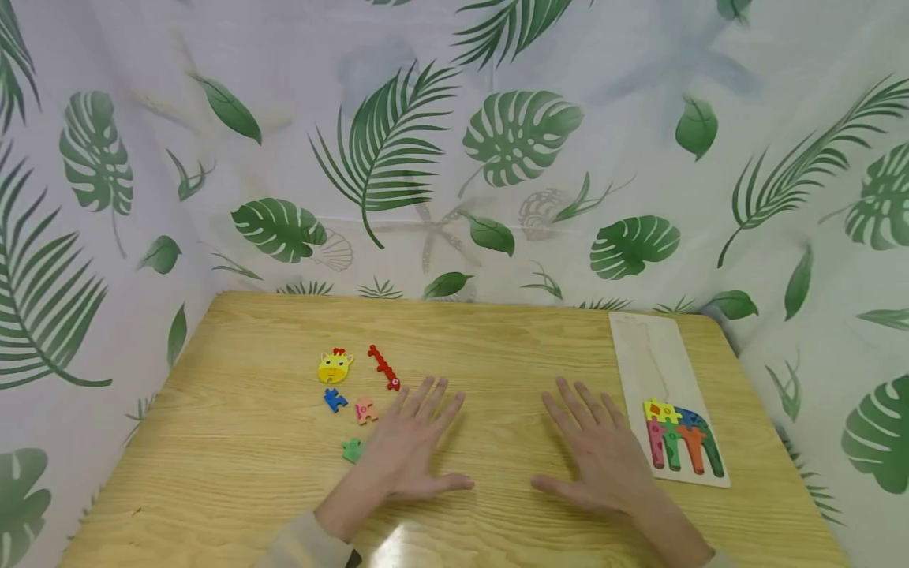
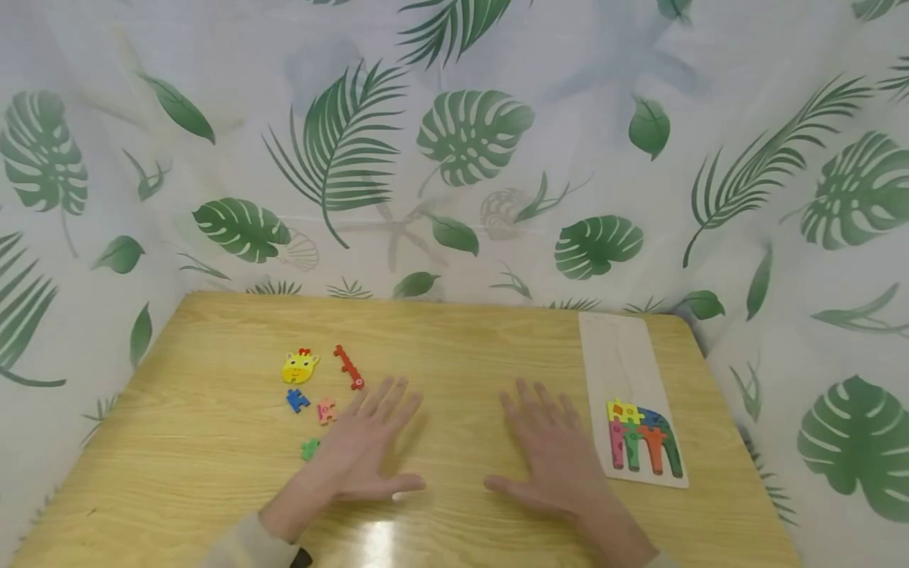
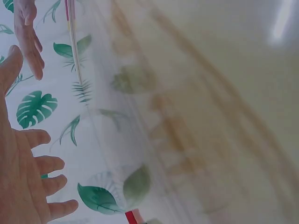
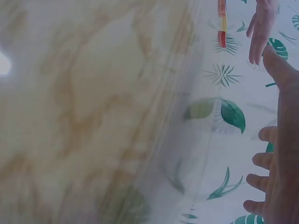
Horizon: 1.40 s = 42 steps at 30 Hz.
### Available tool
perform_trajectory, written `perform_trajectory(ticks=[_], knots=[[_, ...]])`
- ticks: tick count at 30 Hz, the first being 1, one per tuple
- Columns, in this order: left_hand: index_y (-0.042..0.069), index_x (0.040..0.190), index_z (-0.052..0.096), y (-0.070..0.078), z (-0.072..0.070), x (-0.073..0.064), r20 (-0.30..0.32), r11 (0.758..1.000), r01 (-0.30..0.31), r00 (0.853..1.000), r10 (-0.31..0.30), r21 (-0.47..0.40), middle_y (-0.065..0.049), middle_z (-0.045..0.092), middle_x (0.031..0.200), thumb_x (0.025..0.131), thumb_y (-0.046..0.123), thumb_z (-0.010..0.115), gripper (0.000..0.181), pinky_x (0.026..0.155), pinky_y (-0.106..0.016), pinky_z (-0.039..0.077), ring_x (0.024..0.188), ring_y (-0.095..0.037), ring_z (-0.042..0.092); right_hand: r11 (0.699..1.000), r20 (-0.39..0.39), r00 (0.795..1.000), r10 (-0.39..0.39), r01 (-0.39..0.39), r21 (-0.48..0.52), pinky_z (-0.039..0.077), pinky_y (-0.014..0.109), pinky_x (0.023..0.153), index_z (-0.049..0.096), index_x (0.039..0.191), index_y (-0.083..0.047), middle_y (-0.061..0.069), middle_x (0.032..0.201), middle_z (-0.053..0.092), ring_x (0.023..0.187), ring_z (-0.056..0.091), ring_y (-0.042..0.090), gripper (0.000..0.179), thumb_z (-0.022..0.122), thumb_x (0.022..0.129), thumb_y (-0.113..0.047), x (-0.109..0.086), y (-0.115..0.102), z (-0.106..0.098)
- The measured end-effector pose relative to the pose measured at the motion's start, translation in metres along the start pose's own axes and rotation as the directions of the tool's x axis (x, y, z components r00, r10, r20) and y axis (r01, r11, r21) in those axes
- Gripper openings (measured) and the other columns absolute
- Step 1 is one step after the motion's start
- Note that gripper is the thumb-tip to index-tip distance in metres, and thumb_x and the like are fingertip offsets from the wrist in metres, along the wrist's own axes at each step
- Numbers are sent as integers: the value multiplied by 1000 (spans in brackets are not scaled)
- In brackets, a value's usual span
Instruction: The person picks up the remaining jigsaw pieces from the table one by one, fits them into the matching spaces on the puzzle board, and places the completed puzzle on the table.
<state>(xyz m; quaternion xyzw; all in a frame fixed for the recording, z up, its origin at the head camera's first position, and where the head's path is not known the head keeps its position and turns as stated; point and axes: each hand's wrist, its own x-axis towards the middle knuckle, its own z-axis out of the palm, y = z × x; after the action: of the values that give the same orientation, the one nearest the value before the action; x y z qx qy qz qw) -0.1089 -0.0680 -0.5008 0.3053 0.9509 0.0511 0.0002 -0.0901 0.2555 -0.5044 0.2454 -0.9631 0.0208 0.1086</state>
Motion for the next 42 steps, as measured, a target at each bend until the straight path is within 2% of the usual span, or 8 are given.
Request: perform_trajectory(ticks=[5,10,14,20,25,29,34,42], knots=[[22,170,24,8,2,8,9,999,-32,999,32,11,-13,24,176,83,93,49,115,132,-56,29,165,-34,23,1000,-9,1000,-3,3,-8,36,67,120,39,164,-16,16,172,35,154,38,43,114,66,77,-85,-5,10,-2],[22,170,23,19,4,16,22,997,-75,997,75,17,-12,23,177,84,93,47,113,132,-55,28,165,-32,23,1000,-23,1000,-8,8,-18,40,67,117,44,161,-13,17,169,39,151,42,44,111,59,80,-88,-11,22,-3],[23,170,24,30,4,23,26,994,-108,994,108,33,-11,25,177,84,94,45,113,131,-53,31,165,-32,25,1000,-21,1000,-5,4,-28,44,65,115,41,163,-15,17,169,40,150,45,44,111,54,83,-90,-15,32,-3],[24,170,24,42,8,34,36,983,-172,985,170,65,-10,27,176,85,95,42,112,131,-51,33,165,-30,26,1000,-6,1000,14,-14,-12,45,66,114,39,163,-14,18,169,39,149,45,46,109,63,83,-83,-19,44,-5],[24,169,27,53,11,45,41,972,-230,973,229,49,-10,28,176,87,93,42,109,131,-51,32,165,-29,27,999,25,999,47,-47,20,42,63,116,41,162,-12,17,171,37,150,43,45,106,70,83,-76,-24,55,-11],[24,169,26,61,12,52,74,961,-270,961,265,66,-9,28,176,88,93,39,108,132,-49,32,165,-28,26,998,28,998,59,-60,18,43,63,114,40,163,-12,15,172,36,149,44,44,106,71,83,-75,-28,67,-14],[25,170,21,72,19,62,124,939,-331,940,319,94,-9,24,177,88,95,31,109,132,-48,31,166,-27,23,997,12,998,67,-68,38,46,62,111,42,162,-11,17,169,39,146,48,45,103,73,84,-71,-31,80,-14],[25,170,20,93,19,74,170,911,-405,906,387,83,-8,22,178,90,93,31,106,133,-46,31,166,-26,20,990,43,991,130,-132,57,45,66,111,41,162,-11,19,168,42,145,47,47,99,73,86,-66,-34,101,-13]])
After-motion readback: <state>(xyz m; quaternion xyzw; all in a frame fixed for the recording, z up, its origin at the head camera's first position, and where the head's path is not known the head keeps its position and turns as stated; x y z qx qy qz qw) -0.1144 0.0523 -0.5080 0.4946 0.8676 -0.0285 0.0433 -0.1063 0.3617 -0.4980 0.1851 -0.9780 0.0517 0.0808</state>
